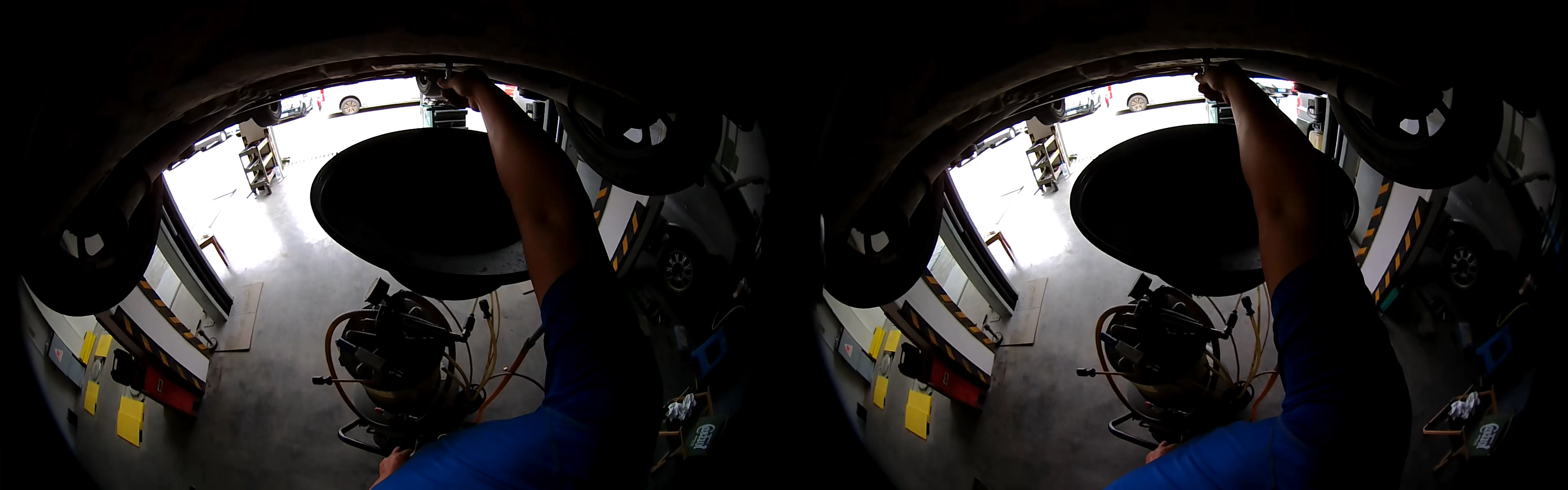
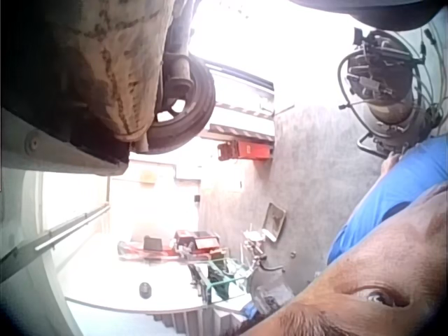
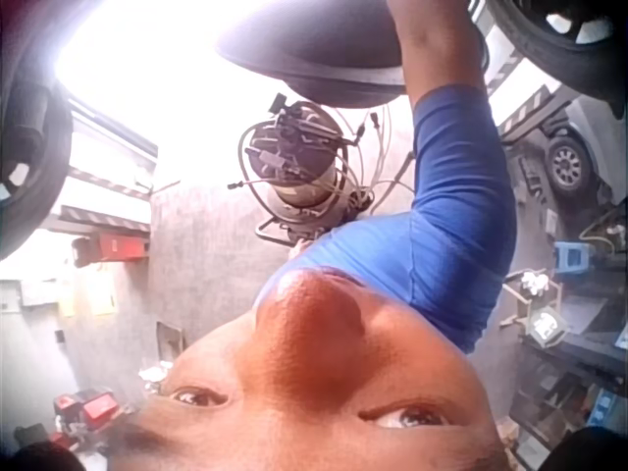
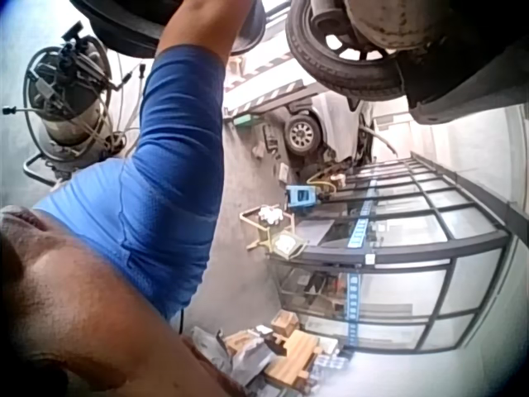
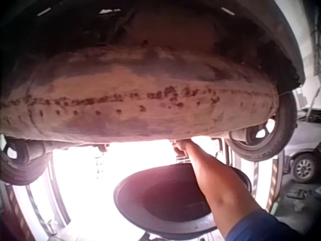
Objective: The person loosens a drain bolt on a vehicle undercarriage using a wrench and drains the oil into a specialized drain container.
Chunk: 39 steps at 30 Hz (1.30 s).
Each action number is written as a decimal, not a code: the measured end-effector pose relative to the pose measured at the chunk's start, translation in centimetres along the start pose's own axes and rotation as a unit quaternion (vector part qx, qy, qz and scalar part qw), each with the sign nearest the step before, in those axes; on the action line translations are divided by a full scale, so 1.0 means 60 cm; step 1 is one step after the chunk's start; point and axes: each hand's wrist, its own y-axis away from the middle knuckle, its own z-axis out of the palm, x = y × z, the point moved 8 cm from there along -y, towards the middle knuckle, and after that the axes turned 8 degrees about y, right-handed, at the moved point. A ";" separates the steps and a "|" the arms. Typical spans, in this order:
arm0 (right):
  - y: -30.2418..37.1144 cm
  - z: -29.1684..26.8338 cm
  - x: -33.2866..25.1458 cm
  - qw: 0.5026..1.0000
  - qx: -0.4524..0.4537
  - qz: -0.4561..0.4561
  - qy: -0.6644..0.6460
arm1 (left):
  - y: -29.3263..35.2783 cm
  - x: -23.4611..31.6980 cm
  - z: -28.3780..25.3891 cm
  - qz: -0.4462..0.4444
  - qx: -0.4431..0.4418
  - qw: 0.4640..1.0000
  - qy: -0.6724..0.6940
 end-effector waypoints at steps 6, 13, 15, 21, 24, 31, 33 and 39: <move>-0.012 0.004 0.020 0.983 -0.043 0.044 -0.173 | -0.008 -0.014 0.007 0.014 0.014 1.000 -0.003; -0.006 0.002 0.018 0.993 -0.046 0.028 -0.105 | -0.014 -0.021 0.016 -0.002 -0.051 0.999 -0.007; 0.001 0.006 0.011 0.995 -0.051 0.041 -0.072 | -0.019 -0.029 0.020 0.010 -0.039 0.999 -0.015; -0.006 -0.007 0.011 1.000 -0.005 0.002 -0.019 | 0.004 0.002 -0.003 0.013 0.013 1.000 0.000; -0.010 -0.010 0.015 0.999 -0.005 0.012 -0.039 | 0.000 0.000 -0.002 0.021 0.017 1.000 0.000; 0.034 0.008 -0.016 1.000 -0.002 0.016 -0.018 | -0.002 -0.009 0.005 0.017 0.015 1.000 -0.004; 0.036 0.000 -0.016 0.999 0.014 0.017 -0.025 | -0.003 -0.007 0.005 0.020 0.010 1.000 -0.005; 0.048 -0.006 -0.035 0.997 0.030 -0.066 -0.030 | -0.018 -0.027 0.017 0.012 0.007 1.000 -0.011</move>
